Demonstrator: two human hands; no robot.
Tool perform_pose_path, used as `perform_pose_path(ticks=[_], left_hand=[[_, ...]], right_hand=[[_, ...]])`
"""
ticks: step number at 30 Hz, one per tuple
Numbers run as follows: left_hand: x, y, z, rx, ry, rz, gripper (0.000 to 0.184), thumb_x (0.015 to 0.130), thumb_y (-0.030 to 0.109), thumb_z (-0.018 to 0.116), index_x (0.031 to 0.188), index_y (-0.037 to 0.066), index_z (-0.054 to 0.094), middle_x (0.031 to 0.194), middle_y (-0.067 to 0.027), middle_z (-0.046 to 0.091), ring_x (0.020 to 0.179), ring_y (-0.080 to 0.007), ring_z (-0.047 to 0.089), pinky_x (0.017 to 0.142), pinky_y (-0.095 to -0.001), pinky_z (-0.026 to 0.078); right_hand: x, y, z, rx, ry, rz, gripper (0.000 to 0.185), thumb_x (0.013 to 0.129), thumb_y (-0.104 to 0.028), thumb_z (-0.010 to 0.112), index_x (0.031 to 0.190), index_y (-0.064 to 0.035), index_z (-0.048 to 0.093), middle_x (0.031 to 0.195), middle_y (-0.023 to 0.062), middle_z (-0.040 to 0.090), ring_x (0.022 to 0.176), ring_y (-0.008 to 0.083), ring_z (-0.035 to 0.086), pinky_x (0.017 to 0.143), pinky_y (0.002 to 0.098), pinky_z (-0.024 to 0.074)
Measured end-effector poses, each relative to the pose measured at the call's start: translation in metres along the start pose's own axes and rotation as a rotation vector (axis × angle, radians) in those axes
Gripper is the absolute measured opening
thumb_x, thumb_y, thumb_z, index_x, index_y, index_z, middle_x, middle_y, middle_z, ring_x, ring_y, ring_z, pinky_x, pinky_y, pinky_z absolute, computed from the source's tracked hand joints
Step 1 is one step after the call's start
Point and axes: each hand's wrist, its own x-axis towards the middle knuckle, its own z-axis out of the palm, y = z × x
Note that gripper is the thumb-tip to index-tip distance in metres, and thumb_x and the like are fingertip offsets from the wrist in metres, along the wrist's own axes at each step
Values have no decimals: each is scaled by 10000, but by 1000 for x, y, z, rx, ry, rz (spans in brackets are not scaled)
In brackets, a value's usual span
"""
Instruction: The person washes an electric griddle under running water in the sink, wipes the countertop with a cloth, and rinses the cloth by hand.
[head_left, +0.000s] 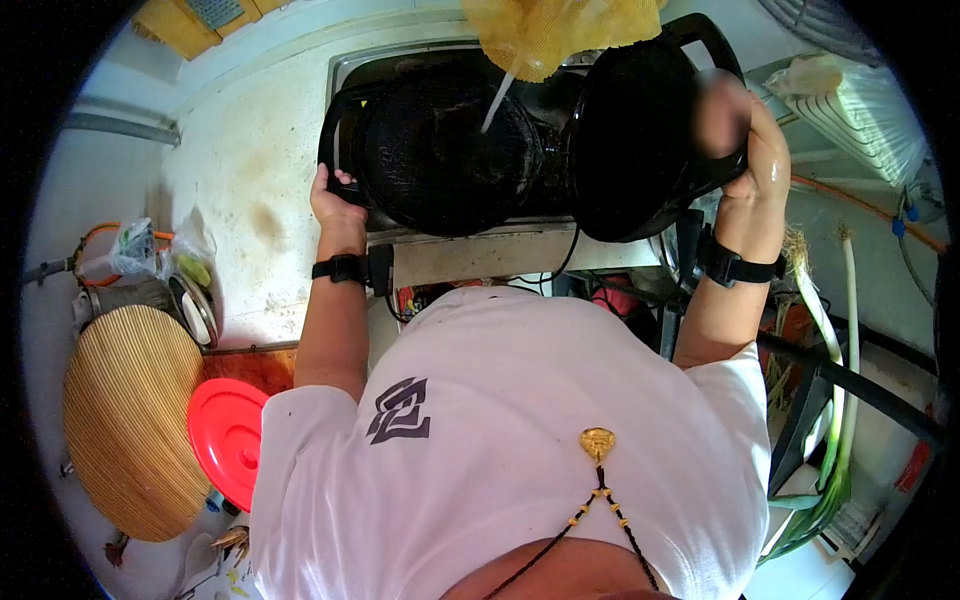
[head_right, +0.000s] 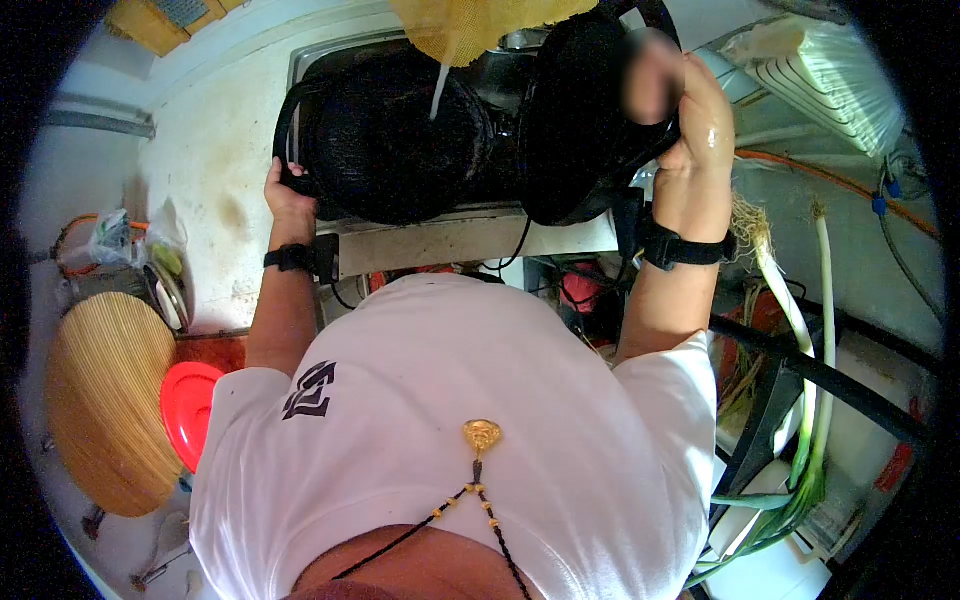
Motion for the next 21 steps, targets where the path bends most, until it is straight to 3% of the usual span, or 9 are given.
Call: perform_pose_path(ticks=[2,5,11,15,17,21], left_hand=[[-2,-6,-2,-36,43,54,214,935,240,528,761,120,495,633,13,508,576,-138,479,631,-294,461],[-12,-12,-6,-61,33,8,202,939,229,524,767,127,494,635,17,508,573,-131,479,606,-283,452],[-14,-20,-16,-62,73,-31,200,939,237,528,773,133,488,628,25,500,563,-124,477,597,-277,454],[-17,-30,-15,-70,73,-58,218,934,245,539,754,135,485,621,26,493,556,-124,472,597,-282,450],[-23,-33,-9,-74,145,-91,235,927,250,551,732,138,482,615,27,484,560,-128,470,605,-299,445],[-24,-41,-9,-88,162,-149,248,926,254,553,719,138,481,609,25,475,571,-139,470,632,-314,445]], right_hand=[[-2,-1,4,-99,32,11,212,902,-173,556,740,-38,573,576,27,526,449,117,466,417,243,339],[-5,-1,3,-90,27,7,126,930,-98,516,872,11,540,644,11,469,490,87,415,411,225,316],[-2,-4,9,-38,141,81,153,941,-82,517,936,68,483,684,26,403,520,81,376,406,207,291],[3,-8,15,-60,126,72,154,942,-84,516,934,66,483,682,23,399,521,80,372,407,208,290],[7,-3,16,-48,291,70,128,931,-85,527,894,37,518,663,21,439,504,85,400,410,217,306],[14,5,7,-233,185,44,128,917,-91,537,816,-14,555,629,17,487,480,96,434,418,228,321]])
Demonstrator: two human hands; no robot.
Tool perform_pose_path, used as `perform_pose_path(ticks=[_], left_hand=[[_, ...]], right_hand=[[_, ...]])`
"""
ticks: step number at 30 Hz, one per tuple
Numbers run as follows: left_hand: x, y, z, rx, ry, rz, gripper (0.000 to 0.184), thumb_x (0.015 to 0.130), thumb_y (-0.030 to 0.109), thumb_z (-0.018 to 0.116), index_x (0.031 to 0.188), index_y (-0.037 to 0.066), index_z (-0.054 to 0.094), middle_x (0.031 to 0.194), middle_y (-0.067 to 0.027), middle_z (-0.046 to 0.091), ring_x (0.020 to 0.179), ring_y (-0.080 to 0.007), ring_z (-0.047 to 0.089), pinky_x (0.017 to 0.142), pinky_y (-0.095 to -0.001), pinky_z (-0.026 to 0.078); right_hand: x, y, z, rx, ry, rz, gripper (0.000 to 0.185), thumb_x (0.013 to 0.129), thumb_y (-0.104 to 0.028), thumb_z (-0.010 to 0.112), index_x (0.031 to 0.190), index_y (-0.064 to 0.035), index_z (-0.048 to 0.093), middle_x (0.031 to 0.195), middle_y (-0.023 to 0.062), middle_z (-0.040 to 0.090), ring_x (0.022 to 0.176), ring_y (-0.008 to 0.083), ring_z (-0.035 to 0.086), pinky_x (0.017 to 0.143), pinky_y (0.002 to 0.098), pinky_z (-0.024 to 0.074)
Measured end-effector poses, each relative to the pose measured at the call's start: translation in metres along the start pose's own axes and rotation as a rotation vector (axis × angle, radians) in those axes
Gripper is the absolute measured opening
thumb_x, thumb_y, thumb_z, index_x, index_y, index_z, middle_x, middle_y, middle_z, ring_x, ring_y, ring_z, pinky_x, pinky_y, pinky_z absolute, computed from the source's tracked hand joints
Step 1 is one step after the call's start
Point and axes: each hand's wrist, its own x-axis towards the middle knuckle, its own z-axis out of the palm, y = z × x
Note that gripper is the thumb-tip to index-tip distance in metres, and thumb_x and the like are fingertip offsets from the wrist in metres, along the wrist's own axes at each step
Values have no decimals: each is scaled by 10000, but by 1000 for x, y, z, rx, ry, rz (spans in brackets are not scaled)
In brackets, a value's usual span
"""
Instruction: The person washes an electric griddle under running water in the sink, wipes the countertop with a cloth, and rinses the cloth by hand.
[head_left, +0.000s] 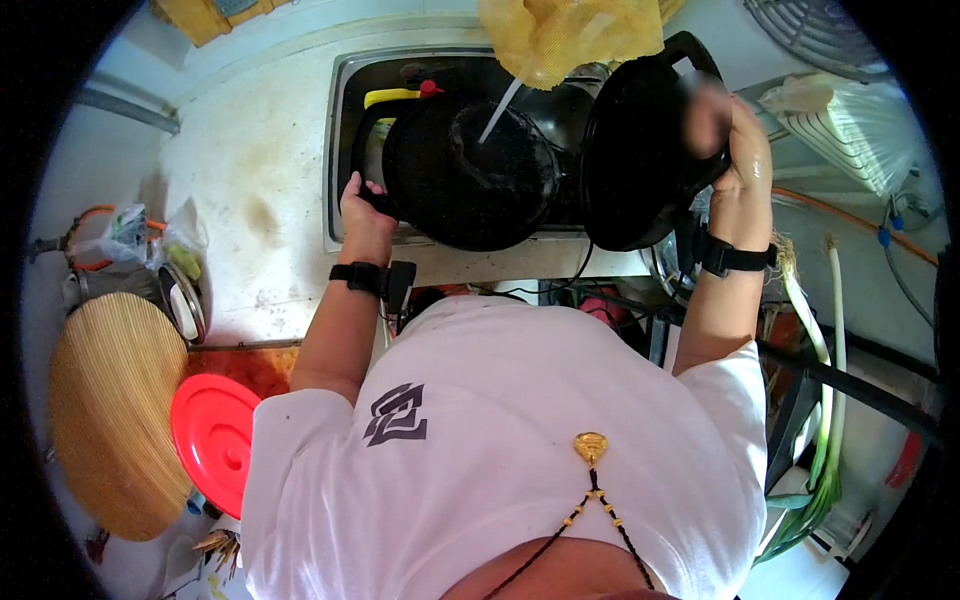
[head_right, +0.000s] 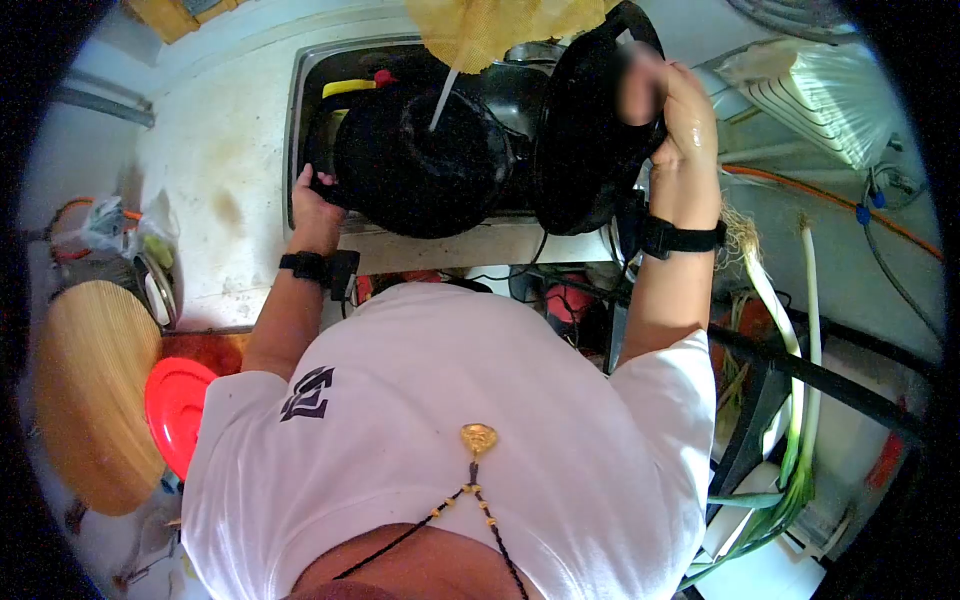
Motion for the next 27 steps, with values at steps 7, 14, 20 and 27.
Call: perform_pose_path(ticks=[7,14,20,27], left_hand=[[24,-10,-24,-12,-18,-47,270,947,258,517,714,131,468,625,9,464,607,-147,458,674,-332,444],[78,-22,-59,-93,71,-91,254,964,252,484,745,128,451,637,6,465,617,-154,456,719,-360,457],[65,-22,-42,74,144,-62,286,975,248,467,722,115,449,606,-29,467,584,-204,455,667,-381,468],[48,-26,-35,-6,219,5,253,976,184,463,741,90,448,614,-44,468,598,-212,451,655,-378,437]], right_hand=[[1,-6,6,-143,-14,12,120,909,-102,539,835,-33,603,658,21,555,524,107,513,461,224,379],[14,-18,11,7,34,83,165,874,-126,564,918,-5,666,780,39,637,652,109,576,581,225,450],[45,0,-8,171,-4,132,166,864,-109,585,948,15,658,834,61,657,708,127,611,608,233,484],[59,-7,-15,315,-144,183,189,886,-77,545,996,50,630,881,101,662,737,169,635,641,261,524]])
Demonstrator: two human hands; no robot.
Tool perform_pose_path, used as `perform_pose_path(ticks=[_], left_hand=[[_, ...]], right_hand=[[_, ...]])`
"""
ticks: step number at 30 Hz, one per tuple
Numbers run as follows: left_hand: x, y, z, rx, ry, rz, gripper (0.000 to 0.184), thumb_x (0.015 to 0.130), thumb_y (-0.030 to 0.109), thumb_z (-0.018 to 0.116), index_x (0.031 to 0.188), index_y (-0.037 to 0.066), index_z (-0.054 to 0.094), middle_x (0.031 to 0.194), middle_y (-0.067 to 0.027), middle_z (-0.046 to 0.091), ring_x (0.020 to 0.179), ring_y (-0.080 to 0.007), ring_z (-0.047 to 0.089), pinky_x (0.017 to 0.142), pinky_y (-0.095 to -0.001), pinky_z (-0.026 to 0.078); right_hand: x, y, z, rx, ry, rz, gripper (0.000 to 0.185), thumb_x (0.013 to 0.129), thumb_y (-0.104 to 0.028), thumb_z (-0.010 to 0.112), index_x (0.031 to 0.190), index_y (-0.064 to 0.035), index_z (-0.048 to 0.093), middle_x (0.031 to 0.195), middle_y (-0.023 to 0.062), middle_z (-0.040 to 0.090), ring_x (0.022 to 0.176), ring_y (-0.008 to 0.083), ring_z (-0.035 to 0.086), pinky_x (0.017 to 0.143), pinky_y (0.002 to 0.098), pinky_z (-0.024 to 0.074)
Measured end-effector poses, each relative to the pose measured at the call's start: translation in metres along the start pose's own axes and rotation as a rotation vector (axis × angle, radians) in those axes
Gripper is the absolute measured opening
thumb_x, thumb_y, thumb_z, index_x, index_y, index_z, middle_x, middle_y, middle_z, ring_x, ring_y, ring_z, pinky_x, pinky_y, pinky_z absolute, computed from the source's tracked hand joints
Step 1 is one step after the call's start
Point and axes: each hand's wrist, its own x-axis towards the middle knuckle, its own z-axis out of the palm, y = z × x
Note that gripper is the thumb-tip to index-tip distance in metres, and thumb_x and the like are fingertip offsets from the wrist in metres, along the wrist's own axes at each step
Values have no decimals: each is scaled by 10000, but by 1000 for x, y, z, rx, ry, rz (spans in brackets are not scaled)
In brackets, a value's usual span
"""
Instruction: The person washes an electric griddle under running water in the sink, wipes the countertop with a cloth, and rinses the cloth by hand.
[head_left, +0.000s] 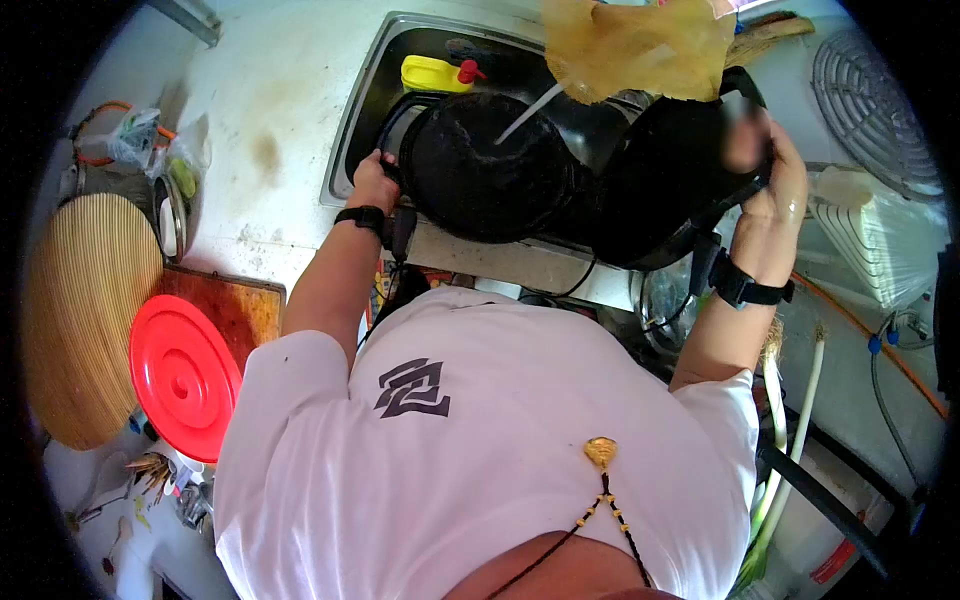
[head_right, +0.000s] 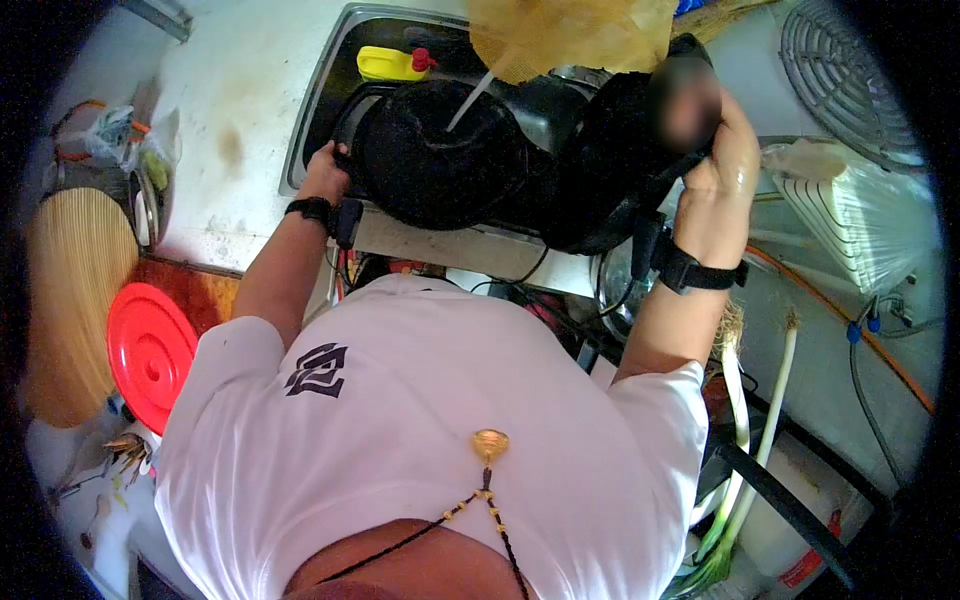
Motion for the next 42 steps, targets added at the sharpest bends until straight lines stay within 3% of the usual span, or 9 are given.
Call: perform_pose_path(ticks=[2,6,8,9,15,18,23,36,42], left_hand=[[20,-1,-5,25,-57,37,235,982,163,447,761,83,452,639,-49,479,601,-204,444,630,-364,425],[47,-9,-1,-74,-11,-54,226,986,171,442,777,86,464,668,-54,495,606,-208,442,630,-360,419],[52,-14,7,-30,56,-25,210,985,163,443,795,80,478,700,-58,513,633,-198,455,651,-351,412],[54,-15,7,-33,57,-34,210,985,163,443,795,80,478,700,-58,513,633,-198,455,651,-351,412],[39,-20,18,639,-5,89,178,971,130,441,829,53,515,768,-69,571,690,-200,476,743,-376,405],[35,-24,30,134,33,-86,173,966,117,427,847,36,525,791,-81,584,692,-214,483,759,-379,412],[28,-27,45,14,37,-195,179,965,104,410,857,6,514,798,-114,580,690,-196,498,707,-374,445],[50,-23,35,175,-176,-257,203,945,260,565,901,63,540,693,-57,552,605,-178,510,560,-306,478],[5,8,59,655,-359,-217,287,910,344,614,803,85,552,638,-41,546,556,-174,519,509,-307,465]], right_hand=[[-23,-6,46,-91,263,-59,118,932,-89,503,944,17,554,751,52,548,596,133,522,492,232,408],[-46,-13,51,-113,312,-90,98,935,-79,501,932,4,553,729,35,531,581,120,500,486,229,399],[-49,-22,25,-45,-4,-78,138,905,-99,558,936,27,603,760,59,596,611,129,556,514,231,441],[-60,-25,45,-108,176,-120,121,916,-95,543,923,20,580,720,41,553,580,115,517,487,219,401],[-83,-32,46,-114,38,-117,143,933,-111,494,843,-21,558,672,26,509,541,105,453,471,223,345],[-89,-25,41,-229,25,-216,152,959,-116,442,887,-2,511,667,41,464,500,118,405,446,232,328],[-94,-23,42,-235,229,-225,146,963,-123,439,903,-12,513,676,45,476,497,125,400,446,236,319],[-91,-21,26,-160,144,-154,155,945,-68,493,960,83,461,715,40,391,564,97,370,446,208,326],[-87,-13,19,-219,243,-181,151,944,-69,499,956,79,470,715,37,407,559,88,369,432,208,310]])
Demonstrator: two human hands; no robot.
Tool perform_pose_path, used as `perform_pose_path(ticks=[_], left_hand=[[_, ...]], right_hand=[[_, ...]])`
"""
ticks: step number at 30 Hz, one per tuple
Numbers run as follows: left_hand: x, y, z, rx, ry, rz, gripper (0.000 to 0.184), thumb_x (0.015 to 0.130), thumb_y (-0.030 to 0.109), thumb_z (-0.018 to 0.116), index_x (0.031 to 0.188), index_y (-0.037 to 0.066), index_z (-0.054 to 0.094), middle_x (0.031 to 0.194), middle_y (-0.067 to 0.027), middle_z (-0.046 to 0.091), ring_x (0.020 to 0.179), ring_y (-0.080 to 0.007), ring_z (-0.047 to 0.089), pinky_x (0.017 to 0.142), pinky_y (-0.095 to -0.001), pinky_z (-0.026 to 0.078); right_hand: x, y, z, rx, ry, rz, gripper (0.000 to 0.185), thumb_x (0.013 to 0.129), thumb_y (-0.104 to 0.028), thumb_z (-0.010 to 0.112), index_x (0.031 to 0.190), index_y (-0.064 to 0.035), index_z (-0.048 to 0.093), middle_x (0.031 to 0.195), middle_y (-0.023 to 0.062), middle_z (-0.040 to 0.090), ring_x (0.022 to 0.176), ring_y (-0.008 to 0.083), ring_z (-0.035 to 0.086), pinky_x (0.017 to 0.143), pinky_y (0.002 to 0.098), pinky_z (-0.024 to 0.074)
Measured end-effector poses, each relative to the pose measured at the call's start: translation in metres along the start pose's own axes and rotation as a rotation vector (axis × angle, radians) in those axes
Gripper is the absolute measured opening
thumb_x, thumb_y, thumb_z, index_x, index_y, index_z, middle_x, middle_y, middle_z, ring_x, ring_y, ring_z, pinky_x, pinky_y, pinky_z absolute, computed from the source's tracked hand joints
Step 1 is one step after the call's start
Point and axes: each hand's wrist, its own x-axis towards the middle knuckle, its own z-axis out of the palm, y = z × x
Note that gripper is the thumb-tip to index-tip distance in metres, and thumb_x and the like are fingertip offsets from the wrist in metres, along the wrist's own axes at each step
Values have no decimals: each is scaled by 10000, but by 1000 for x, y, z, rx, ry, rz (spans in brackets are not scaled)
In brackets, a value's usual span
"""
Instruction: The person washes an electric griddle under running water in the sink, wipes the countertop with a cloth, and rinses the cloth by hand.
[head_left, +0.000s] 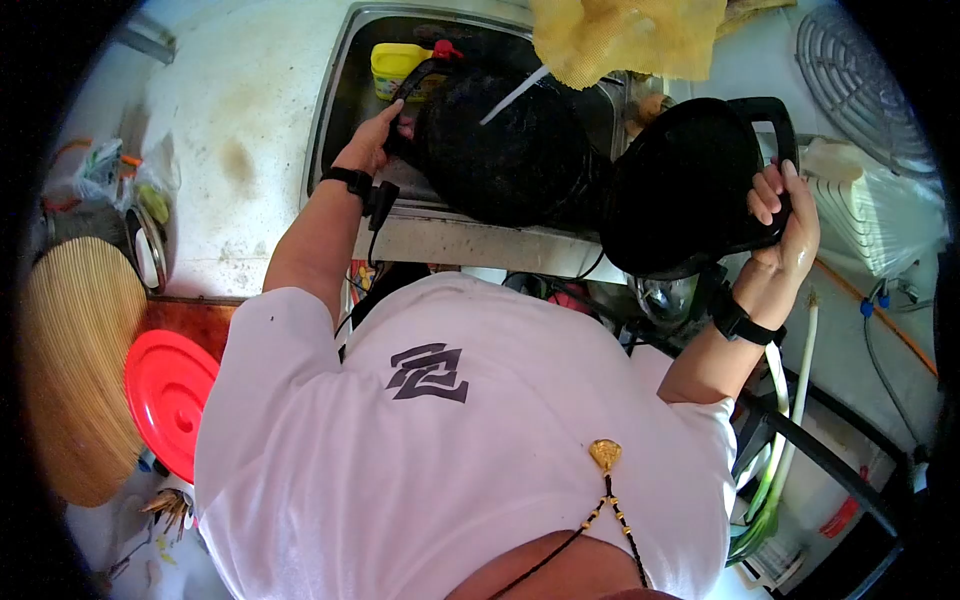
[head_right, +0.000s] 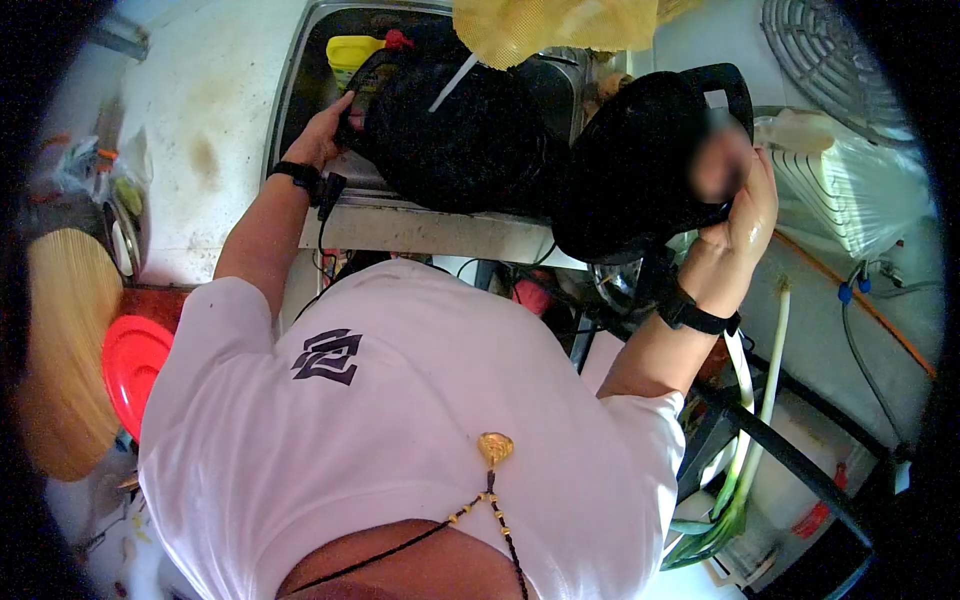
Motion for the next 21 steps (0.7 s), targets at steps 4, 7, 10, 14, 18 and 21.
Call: perform_pose_path(ticks=[4,7,10,14,18,21], left_hand=[[46,-5,-19,93,-20,144,335,896,384,630,789,77,551,618,-37,533,567,-179,517,535,-318,436],[44,-6,-11,123,8,192,350,887,392,645,784,72,548,630,-41,528,589,-192,524,577,-324,433],[50,-11,-8,69,12,241,355,880,391,658,784,68,546,637,-46,518,611,-206,528,608,-332,435],[58,-17,-11,47,-28,283,373,870,394,672,792,54,542,631,-44,503,620,-210,527,616,-338,435],[54,-16,0,64,-6,299,383,872,397,668,796,45,538,626,-34,491,608,-201,522,608,-338,437],[60,-17,1,34,-4,269,364,879,375,666,806,41,541,624,-27,486,590,-182,511,606,-333,447]], right_hand=[[-3,5,4,125,-143,32,115,911,-58,511,831,11,465,717,54,447,558,102,406,440,218,313],[-6,12,8,79,-113,-14,124,905,-51,531,826,11,458,710,55,440,553,103,405,424,224,309],[-9,17,9,59,-119,-24,142,897,-63,556,806,1,466,687,48,443,533,103,405,418,231,309],[-14,16,18,38,-68,-26,151,894,-63,563,797,-3,465,689,46,443,532,102,405,416,231,310],[-14,20,16,36,-100,-51,152,893,-58,565,793,-12,460,683,40,432,529,104,405,413,234,312],[-18,20,19,26,-118,-66,149,895,-51,561,794,-18,457,671,36,424,521,105,400,412,234,315]])
